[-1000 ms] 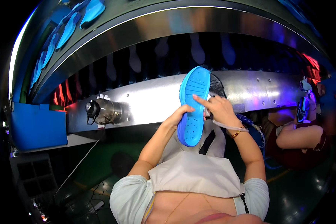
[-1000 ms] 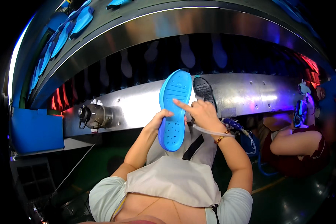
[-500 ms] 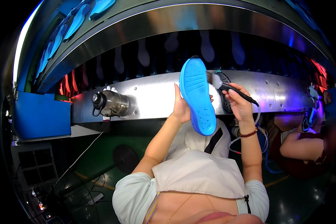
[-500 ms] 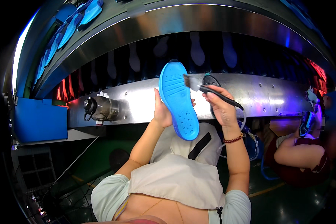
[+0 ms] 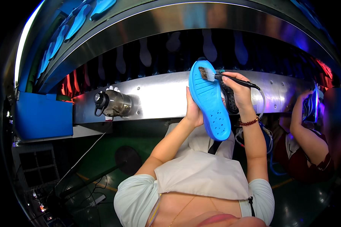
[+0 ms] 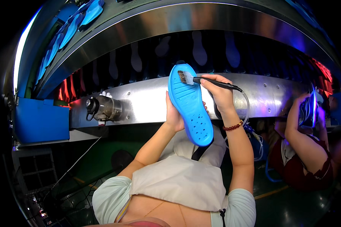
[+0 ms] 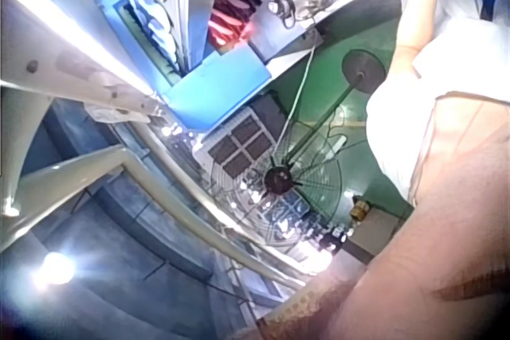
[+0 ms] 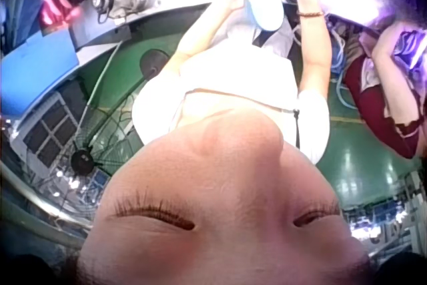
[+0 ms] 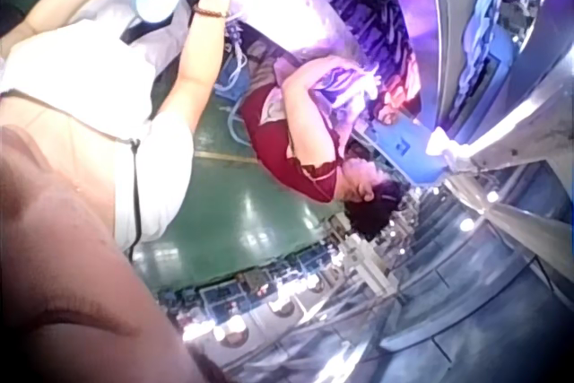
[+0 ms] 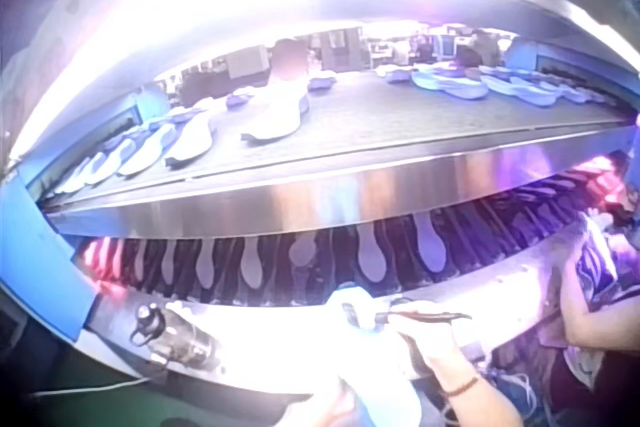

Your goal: The person cleans the soles of blue plastic slippers using a brush. They pick up a slipper from a conveyor belt, scrub the bottom surface thoroughly, and then place it back on the belt. The process is repeated for multiple slippers in a continuous loop.

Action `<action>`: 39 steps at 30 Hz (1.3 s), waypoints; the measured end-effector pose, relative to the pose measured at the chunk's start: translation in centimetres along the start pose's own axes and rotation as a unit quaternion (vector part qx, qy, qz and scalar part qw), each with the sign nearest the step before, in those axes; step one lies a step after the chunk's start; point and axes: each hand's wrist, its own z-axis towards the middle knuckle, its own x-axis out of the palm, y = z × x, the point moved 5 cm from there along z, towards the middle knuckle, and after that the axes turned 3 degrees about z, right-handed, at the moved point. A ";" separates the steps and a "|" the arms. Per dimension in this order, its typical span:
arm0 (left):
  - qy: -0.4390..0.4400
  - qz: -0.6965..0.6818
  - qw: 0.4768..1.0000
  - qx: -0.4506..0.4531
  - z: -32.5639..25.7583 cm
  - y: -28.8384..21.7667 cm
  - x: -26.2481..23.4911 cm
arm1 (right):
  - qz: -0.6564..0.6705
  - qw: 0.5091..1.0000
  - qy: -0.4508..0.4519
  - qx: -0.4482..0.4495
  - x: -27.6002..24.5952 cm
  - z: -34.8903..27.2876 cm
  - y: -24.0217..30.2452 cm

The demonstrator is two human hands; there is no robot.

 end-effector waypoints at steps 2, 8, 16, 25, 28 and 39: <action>-0.065 0.039 0.997 0.004 0.4 0.4 -1.0 | -0.083 0.996 0.012 -0.042 1.1 -0.3 0.8; -0.136 0.113 0.984 0.038 0.5 0.4 -2.8 | -0.328 0.920 0.045 -0.208 3.3 -3.6 0.7; -0.139 0.138 0.981 -0.006 -1.4 -3.5 -4.5 | -0.328 0.905 0.268 -0.044 2.6 -8.9 0.7; -0.036 0.026 0.997 -0.057 -1.4 -1.0 1.2 | -0.234 0.955 0.173 -0.052 3.8 -5.0 4.8; -0.148 0.029 0.988 -0.031 -1.7 -2.0 0.7 | -0.125 0.942 0.308 -0.050 4.7 -6.0 5.1; -0.120 0.170 0.968 0.141 -0.9 -4.9 1.4 | -0.085 0.978 0.180 -0.055 2.3 -5.6 6.4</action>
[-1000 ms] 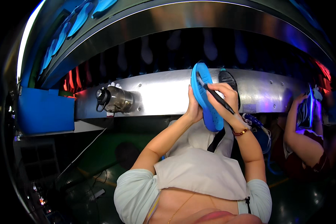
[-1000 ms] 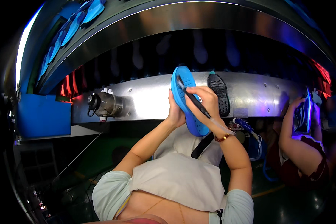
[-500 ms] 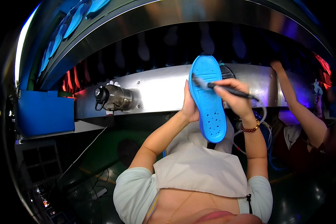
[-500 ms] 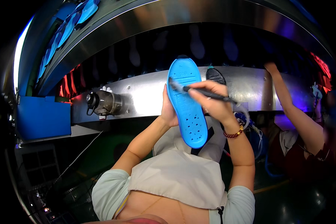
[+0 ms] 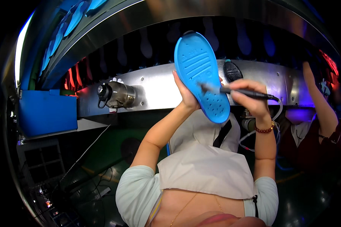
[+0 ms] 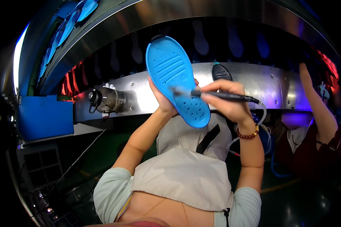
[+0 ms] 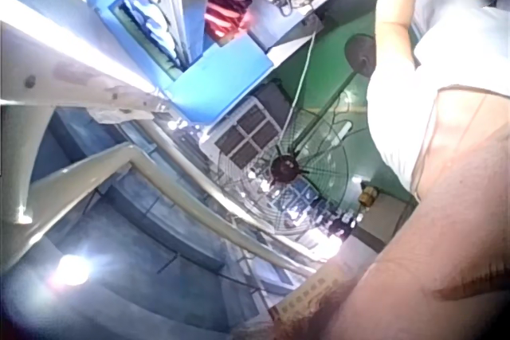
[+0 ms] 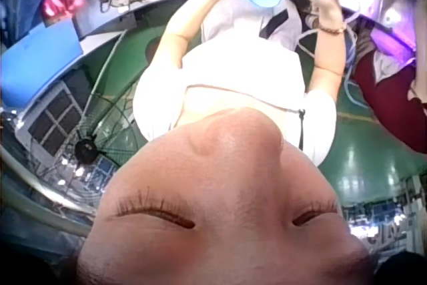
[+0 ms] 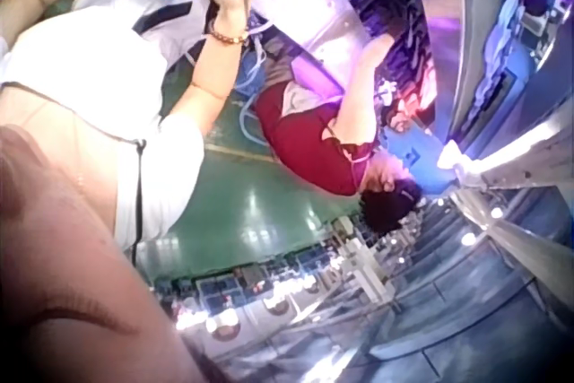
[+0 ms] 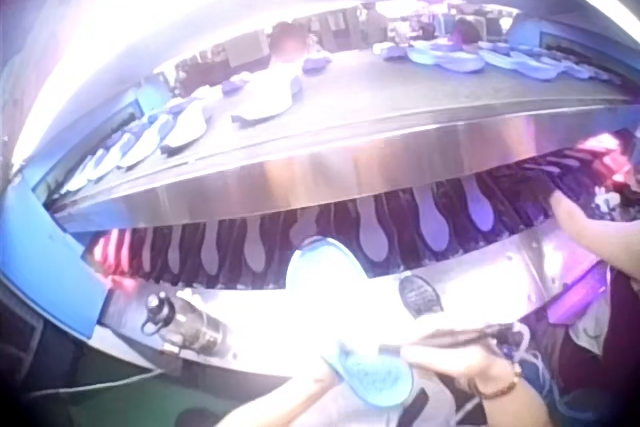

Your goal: The person cleans the soles of blue plastic slippers using a brush. They pick up a slipper from a conveyor belt, scrub the bottom surface thoroughly, and then place it back on the belt. The process is repeated for multiple slippers in a continuous loop.

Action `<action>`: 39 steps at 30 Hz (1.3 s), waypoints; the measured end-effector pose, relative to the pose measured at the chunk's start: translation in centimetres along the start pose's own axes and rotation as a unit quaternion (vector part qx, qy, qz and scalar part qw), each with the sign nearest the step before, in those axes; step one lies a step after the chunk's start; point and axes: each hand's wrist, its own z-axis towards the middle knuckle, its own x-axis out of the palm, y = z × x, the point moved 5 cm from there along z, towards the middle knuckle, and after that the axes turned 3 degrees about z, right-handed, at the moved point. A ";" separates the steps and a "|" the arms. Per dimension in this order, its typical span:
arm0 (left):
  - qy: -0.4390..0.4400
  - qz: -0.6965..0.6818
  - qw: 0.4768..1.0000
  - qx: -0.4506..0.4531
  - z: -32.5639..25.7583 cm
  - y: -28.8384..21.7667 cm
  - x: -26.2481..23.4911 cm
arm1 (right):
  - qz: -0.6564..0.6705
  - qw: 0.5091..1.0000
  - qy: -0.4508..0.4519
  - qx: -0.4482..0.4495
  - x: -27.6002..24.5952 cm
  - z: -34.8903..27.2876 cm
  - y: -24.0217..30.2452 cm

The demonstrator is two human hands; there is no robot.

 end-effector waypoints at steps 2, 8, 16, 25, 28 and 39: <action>0.071 -0.038 0.996 0.046 0.4 -0.8 0.5 | -0.103 0.994 0.036 0.000 0.2 0.1 -0.2; 0.078 -0.120 0.981 0.127 1.3 -2.8 -0.3 | -0.102 0.982 0.121 -0.098 0.2 -0.2 -0.2; 0.096 -0.131 0.977 0.138 1.4 -5.4 0.2 | -0.001 0.986 0.154 -0.068 0.2 -1.6 -1.3; 0.139 -0.088 0.976 0.144 1.4 -7.1 1.5 | 0.102 0.992 0.075 -0.022 -1.5 -1.6 -3.4; 0.100 -0.228 0.965 0.081 0.5 -5.9 2.5 | 0.204 0.979 0.011 0.025 -0.4 -1.6 -4.1; 0.218 -0.131 0.965 -0.067 -0.6 -2.9 -0.3 | 0.031 0.994 0.055 0.085 0.6 -1.3 -0.5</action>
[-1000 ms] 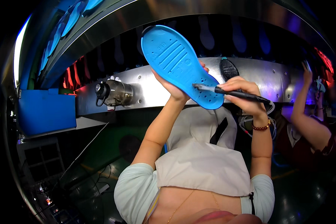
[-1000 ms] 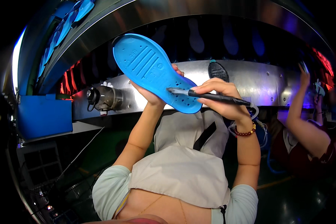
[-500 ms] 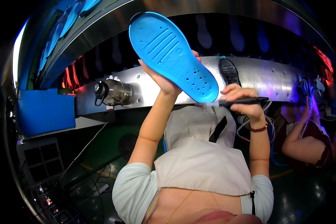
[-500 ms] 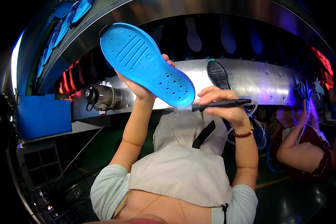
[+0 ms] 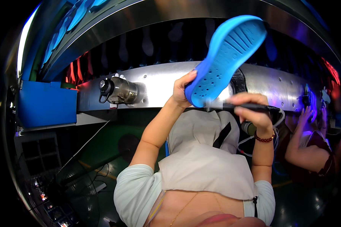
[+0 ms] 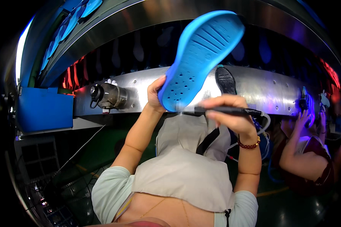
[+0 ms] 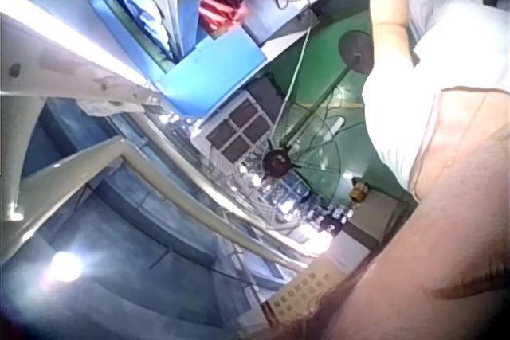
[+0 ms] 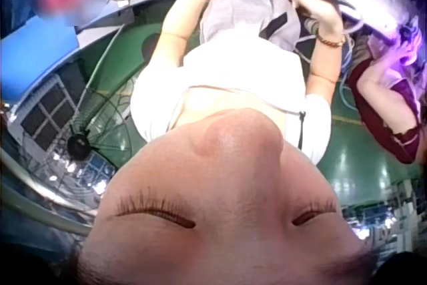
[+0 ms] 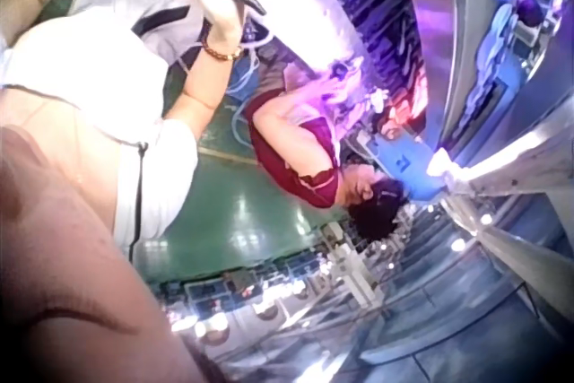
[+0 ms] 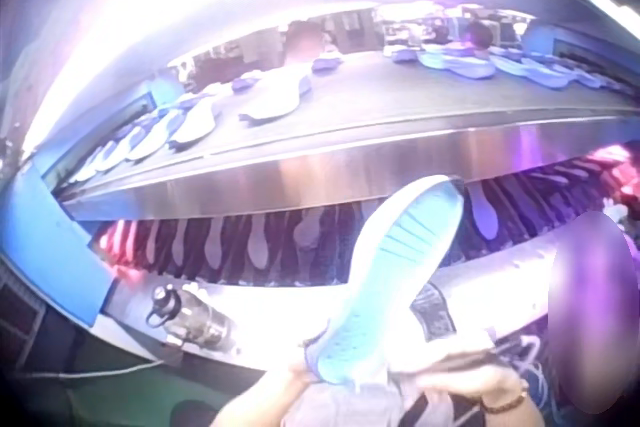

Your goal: The person cleans the soles of blue plastic slippers using a brush. They pick up a slipper from a conveyor belt, scrub the bottom surface thoroughly, and then place it back on the belt. The process is repeated for multiple slippers in a continuous loop.

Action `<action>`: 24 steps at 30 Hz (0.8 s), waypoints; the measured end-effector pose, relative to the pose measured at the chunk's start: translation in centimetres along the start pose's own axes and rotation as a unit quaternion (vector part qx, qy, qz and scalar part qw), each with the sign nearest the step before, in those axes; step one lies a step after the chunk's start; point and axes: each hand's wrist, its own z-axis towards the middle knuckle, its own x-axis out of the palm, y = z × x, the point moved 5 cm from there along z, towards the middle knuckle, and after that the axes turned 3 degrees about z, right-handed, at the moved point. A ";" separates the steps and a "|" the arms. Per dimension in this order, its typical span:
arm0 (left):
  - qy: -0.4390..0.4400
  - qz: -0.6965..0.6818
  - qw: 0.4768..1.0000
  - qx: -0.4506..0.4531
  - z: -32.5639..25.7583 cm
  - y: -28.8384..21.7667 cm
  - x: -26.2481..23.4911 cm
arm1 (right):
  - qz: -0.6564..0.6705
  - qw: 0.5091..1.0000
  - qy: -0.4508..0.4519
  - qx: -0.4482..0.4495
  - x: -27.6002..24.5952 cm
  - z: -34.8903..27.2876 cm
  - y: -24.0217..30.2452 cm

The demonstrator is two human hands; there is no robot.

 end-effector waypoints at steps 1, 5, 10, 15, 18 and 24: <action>-0.013 0.005 0.999 -0.037 0.1 0.0 0.0 | -0.013 0.999 -0.035 -0.003 -0.2 0.3 0.1; -0.044 0.045 0.982 -0.180 0.0 0.3 0.8 | -0.186 0.960 0.179 -0.106 1.7 0.5 1.6; -0.100 0.127 0.950 -0.267 -0.4 0.6 0.7 | -0.195 0.953 0.161 -0.170 0.7 0.7 3.4; -0.110 0.216 0.915 -0.324 -1.0 0.9 0.0 | -0.319 0.900 0.271 -0.121 1.3 0.7 3.6; -0.119 0.189 0.924 -0.310 -1.4 0.2 0.1 | -0.220 0.936 0.236 -0.142 0.6 1.1 4.6; -0.159 0.234 0.909 -0.305 -2.7 -1.4 -0.9 | -0.281 0.923 0.243 -0.103 -1.2 0.1 3.0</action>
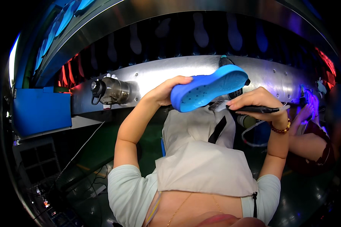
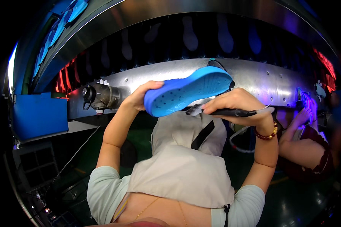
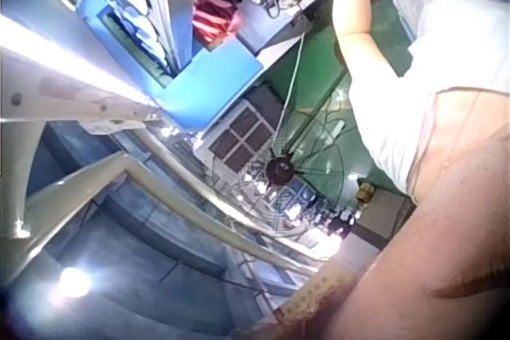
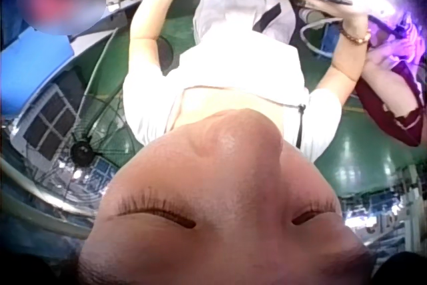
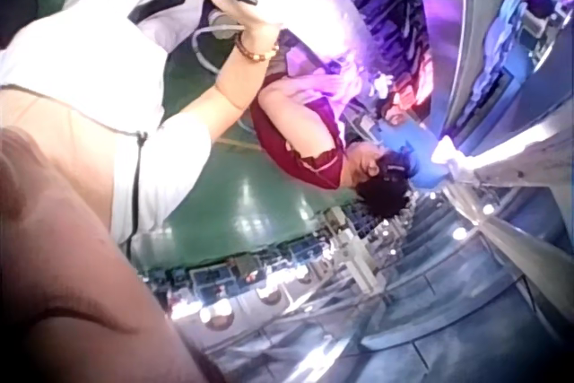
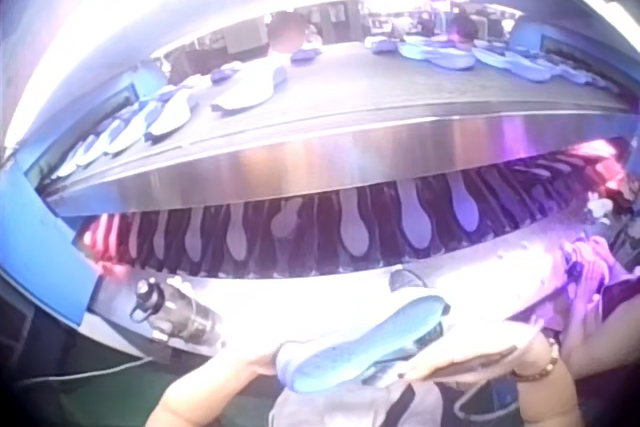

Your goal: The person cleans the soles of blue plastic slippers using a brush. They pick up a slipper from a conveyor belt, scrub the bottom surface thoroughly, and then place it back on the belt. The process is repeated for multiple slippers in a continuous loop.

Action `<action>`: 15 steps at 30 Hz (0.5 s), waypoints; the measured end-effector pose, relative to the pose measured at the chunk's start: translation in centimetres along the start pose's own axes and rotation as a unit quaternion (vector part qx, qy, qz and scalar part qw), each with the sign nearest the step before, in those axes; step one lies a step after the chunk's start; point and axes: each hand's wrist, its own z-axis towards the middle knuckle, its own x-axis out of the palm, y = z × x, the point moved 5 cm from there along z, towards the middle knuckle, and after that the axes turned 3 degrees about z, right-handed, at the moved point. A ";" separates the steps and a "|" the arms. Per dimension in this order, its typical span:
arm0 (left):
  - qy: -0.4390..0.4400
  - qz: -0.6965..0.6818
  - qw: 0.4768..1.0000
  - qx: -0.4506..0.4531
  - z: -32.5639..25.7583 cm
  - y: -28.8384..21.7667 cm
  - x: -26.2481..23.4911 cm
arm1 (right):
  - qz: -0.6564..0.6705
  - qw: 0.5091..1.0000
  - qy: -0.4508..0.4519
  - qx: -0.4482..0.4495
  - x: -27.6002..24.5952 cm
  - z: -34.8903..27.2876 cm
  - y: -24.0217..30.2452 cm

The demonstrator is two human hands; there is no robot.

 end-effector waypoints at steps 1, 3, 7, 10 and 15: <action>0.017 -0.009 0.999 0.026 -0.1 -0.2 -0.1 | 0.010 0.999 -0.027 -0.030 -0.3 -0.3 0.0; 0.030 -0.028 0.997 0.063 -0.2 -0.4 -0.6 | 0.105 0.976 -0.154 0.112 -1.2 -0.9 -2.0; 0.034 0.004 0.992 0.121 -1.2 -1.0 -2.2 | 0.078 0.981 -0.079 0.158 0.3 -1.2 -2.0; 0.152 -0.182 0.961 0.143 -1.3 -1.6 -2.1 | 0.049 0.991 -0.127 0.014 0.5 -1.2 0.3; 0.126 -0.404 0.868 0.262 2.9 -0.4 -1.2 | 0.073 0.956 -0.270 0.086 1.6 -0.2 -2.3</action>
